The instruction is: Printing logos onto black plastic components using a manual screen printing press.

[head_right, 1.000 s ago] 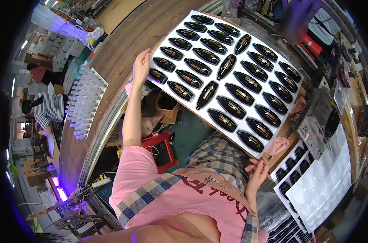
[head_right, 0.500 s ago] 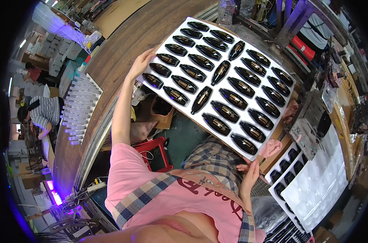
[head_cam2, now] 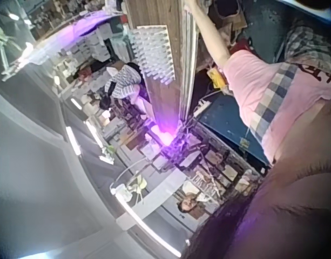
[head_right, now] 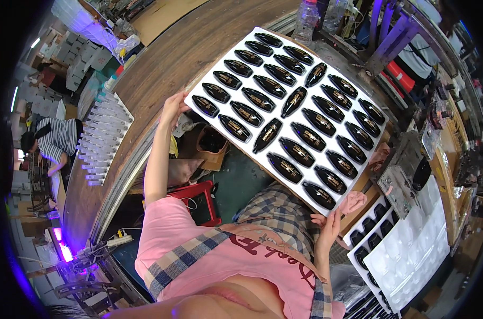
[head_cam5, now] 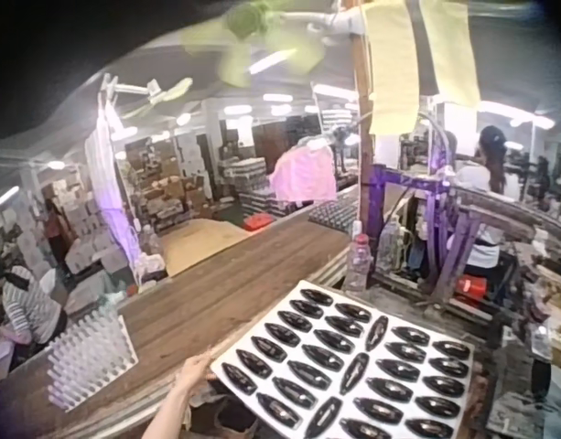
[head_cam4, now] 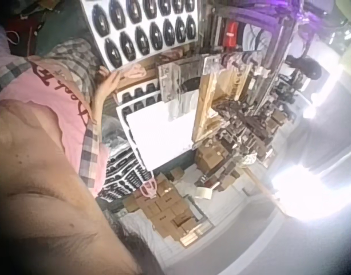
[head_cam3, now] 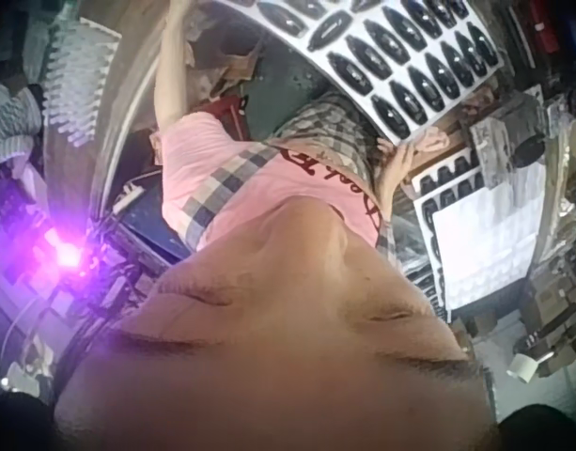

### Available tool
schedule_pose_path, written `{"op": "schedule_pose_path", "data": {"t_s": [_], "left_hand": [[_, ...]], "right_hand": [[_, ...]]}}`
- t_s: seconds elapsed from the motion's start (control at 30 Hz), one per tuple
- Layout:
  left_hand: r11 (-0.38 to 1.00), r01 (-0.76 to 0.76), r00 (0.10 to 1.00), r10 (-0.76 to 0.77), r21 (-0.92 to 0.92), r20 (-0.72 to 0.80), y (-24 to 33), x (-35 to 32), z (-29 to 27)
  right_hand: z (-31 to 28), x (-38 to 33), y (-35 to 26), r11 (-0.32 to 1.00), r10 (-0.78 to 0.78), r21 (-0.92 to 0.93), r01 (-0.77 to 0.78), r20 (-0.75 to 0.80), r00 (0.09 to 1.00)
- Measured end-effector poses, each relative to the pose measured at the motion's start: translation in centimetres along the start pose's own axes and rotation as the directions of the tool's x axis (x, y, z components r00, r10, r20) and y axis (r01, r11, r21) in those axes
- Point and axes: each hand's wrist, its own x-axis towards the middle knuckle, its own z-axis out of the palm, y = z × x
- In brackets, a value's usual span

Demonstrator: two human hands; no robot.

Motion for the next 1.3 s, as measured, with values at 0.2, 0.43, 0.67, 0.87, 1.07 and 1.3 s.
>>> {"op": "schedule_pose_path", "data": {"t_s": [0.2, 0.43, 0.67, 0.87, 1.07, 1.3], "left_hand": [[0.932, 0.09, 0.984, -0.03, -0.351, 0.173, 0.5, -3.3, 1.3], [0.88, 0.151, 0.964, -0.029, -0.45, 0.266, 0.9, -4.1, 2.9], [0.93, 0.049, 0.973, 0.037, -0.364, 0.228, 0.1, -3.5, 4.0], [0.953, -0.023, 0.997, 0.044, -0.301, 0.062, 1.3, -4.7, 1.2], [0.938, -0.062, 0.997, 0.043, -0.34, -0.064, 1.5, -5.9, -4.9], [0.92, -0.124, 0.976, 0.047, -0.371, -0.212, -0.7, -7.2, -12.6]], "right_hand": [[-0.2, 0.0, -0.7, 0.991, -0.064, -0.111, 0.072, 0.071, 0.995], [0.3, -0.2, -0.3, 0.995, -0.042, -0.092, 0.046, 0.051, 0.998], [1.5, -0.6, -0.8, 0.998, -0.045, -0.047, 0.045, 0.007, 0.999], [3.8, 1.4, -1.1, 0.996, -0.031, -0.075, 0.041, 0.127, 0.991], [8.3, 4.4, -0.7, 0.996, 0.004, -0.089, 0.021, 0.271, 0.962], [15.6, 8.2, 0.3, 0.999, -0.038, 0.0, 0.043, 0.435, 0.9]]}}
